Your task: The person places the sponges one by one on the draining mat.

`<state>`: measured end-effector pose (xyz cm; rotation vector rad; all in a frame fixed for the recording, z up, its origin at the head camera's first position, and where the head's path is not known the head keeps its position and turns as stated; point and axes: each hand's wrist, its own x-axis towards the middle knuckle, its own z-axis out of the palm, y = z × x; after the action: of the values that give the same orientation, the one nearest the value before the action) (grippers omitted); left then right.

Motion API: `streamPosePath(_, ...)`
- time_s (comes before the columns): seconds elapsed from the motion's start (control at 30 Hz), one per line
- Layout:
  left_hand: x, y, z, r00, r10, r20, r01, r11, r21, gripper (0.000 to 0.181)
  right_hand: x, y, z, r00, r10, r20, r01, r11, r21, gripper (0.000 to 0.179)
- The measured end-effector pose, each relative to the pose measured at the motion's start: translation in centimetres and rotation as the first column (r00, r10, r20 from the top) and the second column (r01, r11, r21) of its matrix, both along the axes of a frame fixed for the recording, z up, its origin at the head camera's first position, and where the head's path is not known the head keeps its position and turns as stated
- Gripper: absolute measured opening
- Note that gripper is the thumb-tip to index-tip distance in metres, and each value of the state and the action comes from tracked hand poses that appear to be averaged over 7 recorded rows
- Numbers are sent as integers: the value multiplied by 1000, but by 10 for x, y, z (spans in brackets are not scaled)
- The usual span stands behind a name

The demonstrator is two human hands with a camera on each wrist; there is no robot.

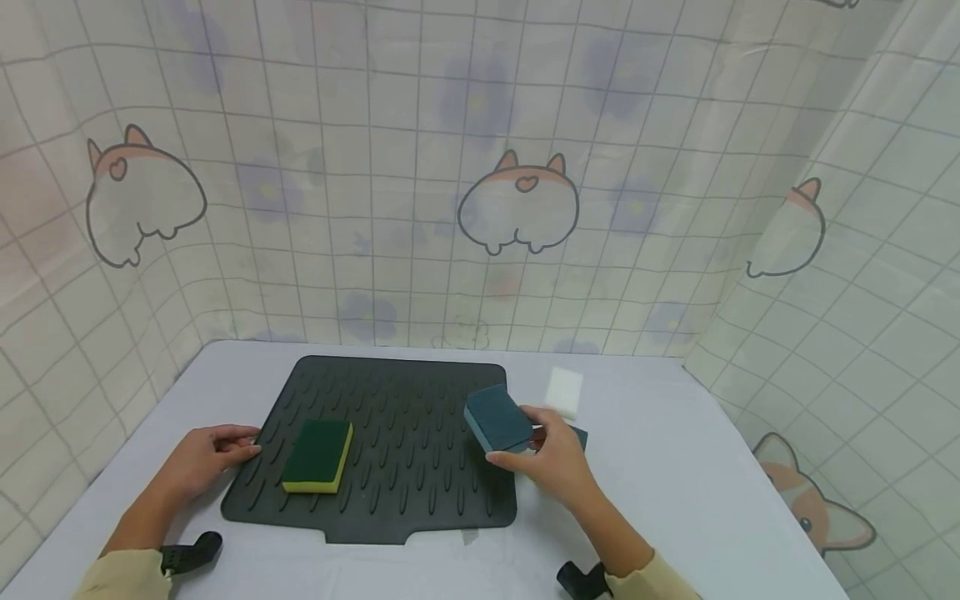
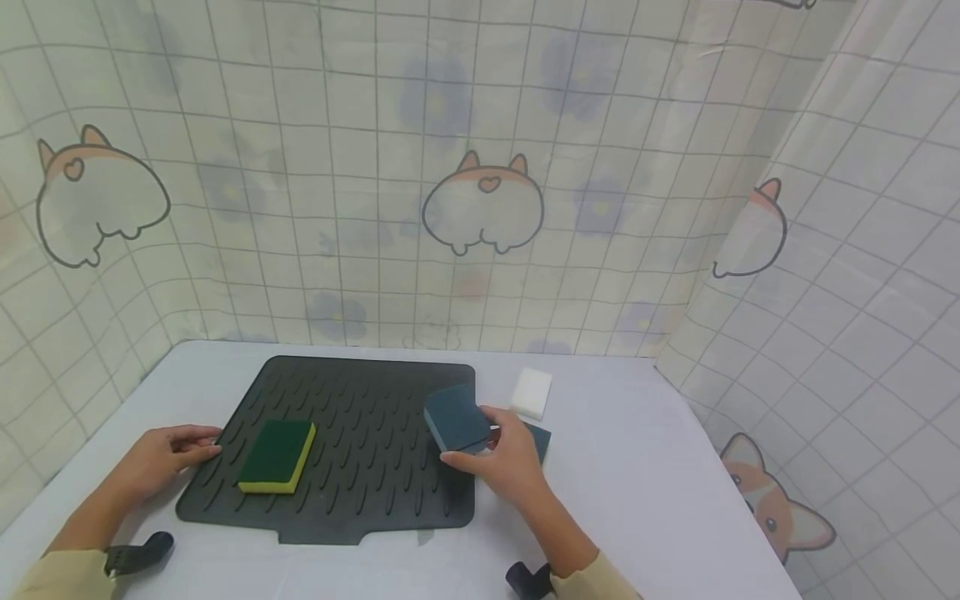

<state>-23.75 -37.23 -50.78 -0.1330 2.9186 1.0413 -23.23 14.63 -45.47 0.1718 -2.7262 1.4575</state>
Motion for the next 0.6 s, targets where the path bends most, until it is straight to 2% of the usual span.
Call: streamPosePath(0.6,-1,0,2,1000,12,22,-13,1000,10,56,3,-17,-10,999,48,4,-48,998,30,92)
